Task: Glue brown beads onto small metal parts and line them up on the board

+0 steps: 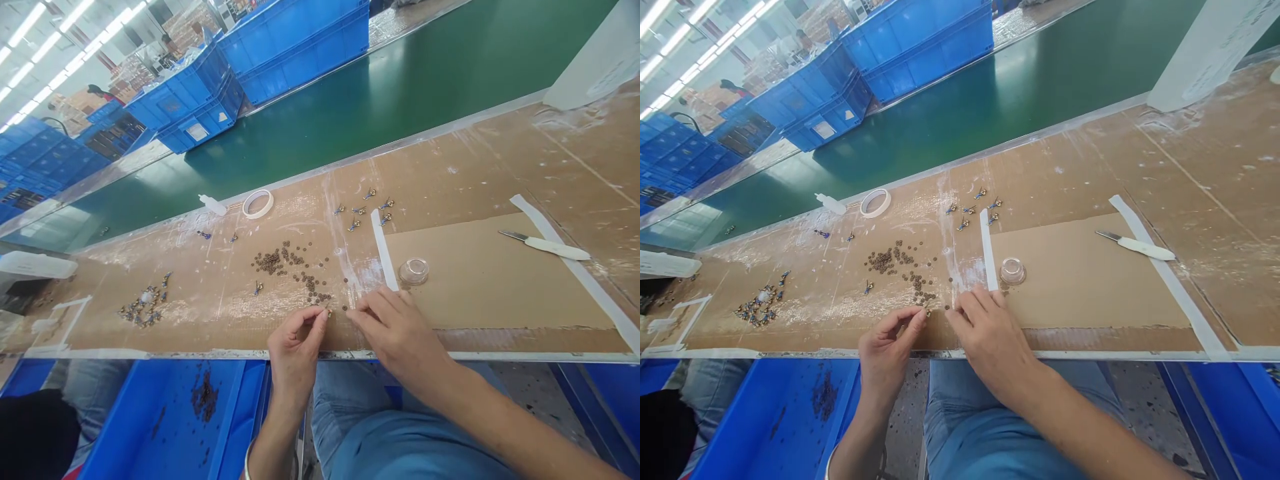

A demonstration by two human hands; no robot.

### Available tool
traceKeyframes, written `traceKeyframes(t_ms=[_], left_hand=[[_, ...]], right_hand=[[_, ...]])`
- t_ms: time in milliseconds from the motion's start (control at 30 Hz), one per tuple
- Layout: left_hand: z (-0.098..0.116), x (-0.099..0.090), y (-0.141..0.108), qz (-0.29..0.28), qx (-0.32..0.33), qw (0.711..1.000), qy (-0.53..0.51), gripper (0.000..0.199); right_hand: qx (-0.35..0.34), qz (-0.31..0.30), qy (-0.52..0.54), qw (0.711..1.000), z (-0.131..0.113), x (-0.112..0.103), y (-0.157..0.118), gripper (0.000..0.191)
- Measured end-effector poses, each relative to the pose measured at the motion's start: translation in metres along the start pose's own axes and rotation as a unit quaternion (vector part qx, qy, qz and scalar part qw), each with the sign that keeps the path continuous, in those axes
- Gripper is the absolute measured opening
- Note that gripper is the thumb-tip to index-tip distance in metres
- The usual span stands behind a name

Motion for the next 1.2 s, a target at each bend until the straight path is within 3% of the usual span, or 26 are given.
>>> traceKeyframes(t_ms=[267, 467, 700, 1200], left_hand=[[-0.002, 0.002, 0.005, -0.005, 0.011, 1.000, 0.015, 0.014], [0.000, 0.003, 0.003, 0.001, 0.003, 1.000, 0.005, 0.013], [0.003, 0.005, 0.004, 0.001, -0.008, 1.000, 0.008, 0.013], [0.029, 0.020, 0.011, -0.034, 0.053, 0.985, 0.161, 0.012]], right_hand=[[0.014, 0.045, -0.035, 0.998, -0.004, 0.005, -0.003, 0.023], [0.002, 0.009, -0.051, 0.999, -0.003, 0.007, -0.002, 0.017], [-0.007, 0.010, -0.028, 1.000, -0.008, 0.009, -0.005, 0.016], [0.042, 0.043, 0.014, 0.998, -0.002, 0.003, -0.020, 0.020]])
Point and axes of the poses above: each hand's wrist, its own y-axis towards the middle knuckle, its own x-axis out of the palm, z = x × y, the point moved 1 cm from there along y, towards the middle knuckle, and after that the axes turned 11 degrees about x, right-handed, at the moved point
